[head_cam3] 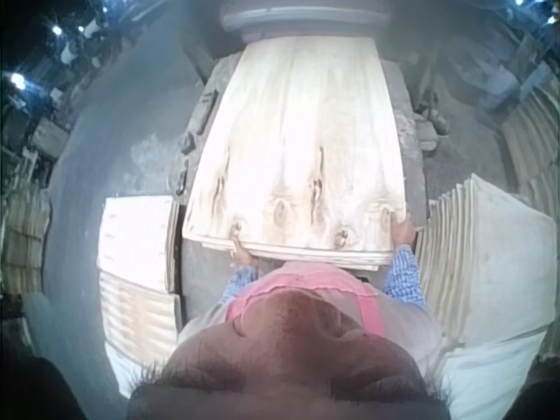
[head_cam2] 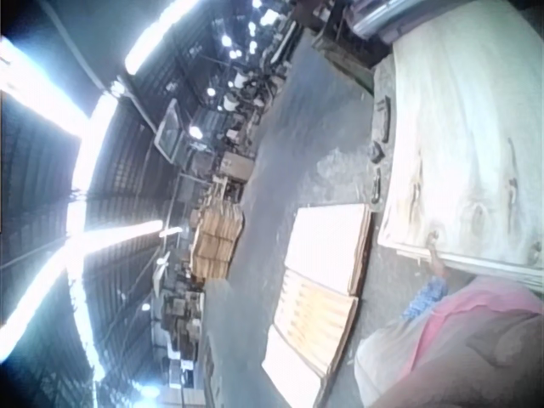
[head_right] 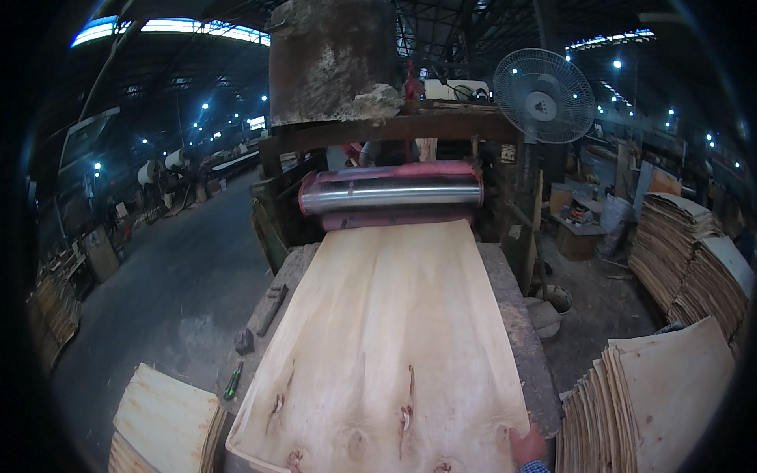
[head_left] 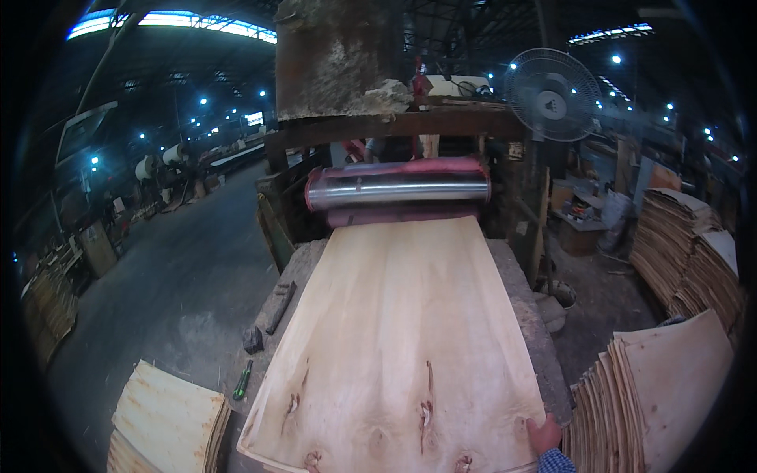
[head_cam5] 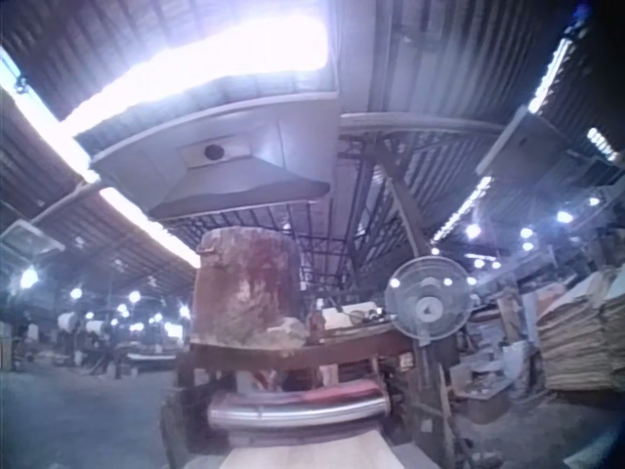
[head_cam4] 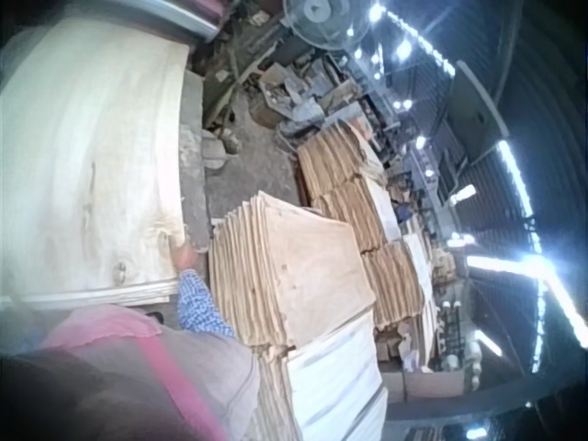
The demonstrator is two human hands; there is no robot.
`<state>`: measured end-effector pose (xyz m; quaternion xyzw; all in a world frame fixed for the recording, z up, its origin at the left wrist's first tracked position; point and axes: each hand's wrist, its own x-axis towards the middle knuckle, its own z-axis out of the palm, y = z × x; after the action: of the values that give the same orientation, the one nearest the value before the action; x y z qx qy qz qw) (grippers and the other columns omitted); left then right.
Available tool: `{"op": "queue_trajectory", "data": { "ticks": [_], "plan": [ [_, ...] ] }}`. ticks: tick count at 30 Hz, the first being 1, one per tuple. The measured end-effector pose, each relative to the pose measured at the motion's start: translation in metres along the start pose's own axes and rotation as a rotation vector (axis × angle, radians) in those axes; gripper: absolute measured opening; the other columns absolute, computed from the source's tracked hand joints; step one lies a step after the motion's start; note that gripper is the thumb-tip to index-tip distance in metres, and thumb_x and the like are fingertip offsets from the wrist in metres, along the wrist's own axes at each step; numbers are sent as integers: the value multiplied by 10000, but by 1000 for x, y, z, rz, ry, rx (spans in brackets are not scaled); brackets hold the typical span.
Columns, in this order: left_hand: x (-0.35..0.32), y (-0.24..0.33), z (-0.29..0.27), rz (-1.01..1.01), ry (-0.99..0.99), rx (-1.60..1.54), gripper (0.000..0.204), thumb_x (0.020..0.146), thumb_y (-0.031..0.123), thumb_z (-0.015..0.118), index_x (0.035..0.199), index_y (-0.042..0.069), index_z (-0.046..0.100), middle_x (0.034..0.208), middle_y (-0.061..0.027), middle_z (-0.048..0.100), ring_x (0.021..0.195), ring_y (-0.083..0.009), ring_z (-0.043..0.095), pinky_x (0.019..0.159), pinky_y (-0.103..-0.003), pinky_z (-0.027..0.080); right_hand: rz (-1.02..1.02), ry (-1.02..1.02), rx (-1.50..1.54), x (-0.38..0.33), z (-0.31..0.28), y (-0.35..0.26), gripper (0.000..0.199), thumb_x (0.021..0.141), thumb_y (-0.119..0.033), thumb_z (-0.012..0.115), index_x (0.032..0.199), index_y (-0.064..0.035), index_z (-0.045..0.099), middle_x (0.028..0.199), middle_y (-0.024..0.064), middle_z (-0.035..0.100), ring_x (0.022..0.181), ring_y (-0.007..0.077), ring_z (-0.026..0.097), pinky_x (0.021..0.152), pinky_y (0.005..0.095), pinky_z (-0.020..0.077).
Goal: The person uses a utility knife to cut metal ties on stacks of wood veneer, feeds veneer sheets into a machine roller, and then organizes the sheets into a pile.
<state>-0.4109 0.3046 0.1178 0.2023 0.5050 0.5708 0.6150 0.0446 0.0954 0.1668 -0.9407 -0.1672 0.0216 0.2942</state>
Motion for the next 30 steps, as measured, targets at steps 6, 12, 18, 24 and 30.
{"op": "queue_trajectory", "data": {
  "ticks": [6,12,18,24,30],
  "plan": [
    [-9,0,-3,34,-19,13,668,885,547,571,1389,126,447,1367,-126,491,1252,-307,476,1034,-462,434,-27,4,-17,0,1,2,454,765,-361,740,1004,-3,594,922,225,688,878,401,664,798,471,519],
    [0,-4,-6,-16,10,-7,683,885,555,568,1393,117,439,1364,-133,494,1241,-312,487,1025,-464,444,-44,-35,-5,-5,-10,-10,464,773,-367,733,1012,10,606,935,239,678,895,416,650,810,483,507],
    [2,-6,-7,-38,18,-8,698,886,562,566,1398,107,431,1361,-140,497,1231,-317,498,1015,-465,454,-64,-25,7,-5,-11,-7,468,774,-387,730,991,9,604,941,247,675,895,419,647,810,488,502],
    [4,-7,-9,-50,22,-7,713,886,569,563,1402,98,423,1359,-147,500,1220,-323,509,1006,-466,465,-10,-50,5,-4,-11,-9,480,777,-412,722,998,-1,607,934,232,682,899,408,651,817,475,503],
    [5,-9,-11,-65,32,-11,728,887,577,560,1406,89,415,1356,-154,503,1209,-328,520,996,-468,475,-16,-54,-11,-3,-10,-6,477,780,-409,720,1004,-4,606,936,230,683,895,404,654,811,476,503]
  ]
}}
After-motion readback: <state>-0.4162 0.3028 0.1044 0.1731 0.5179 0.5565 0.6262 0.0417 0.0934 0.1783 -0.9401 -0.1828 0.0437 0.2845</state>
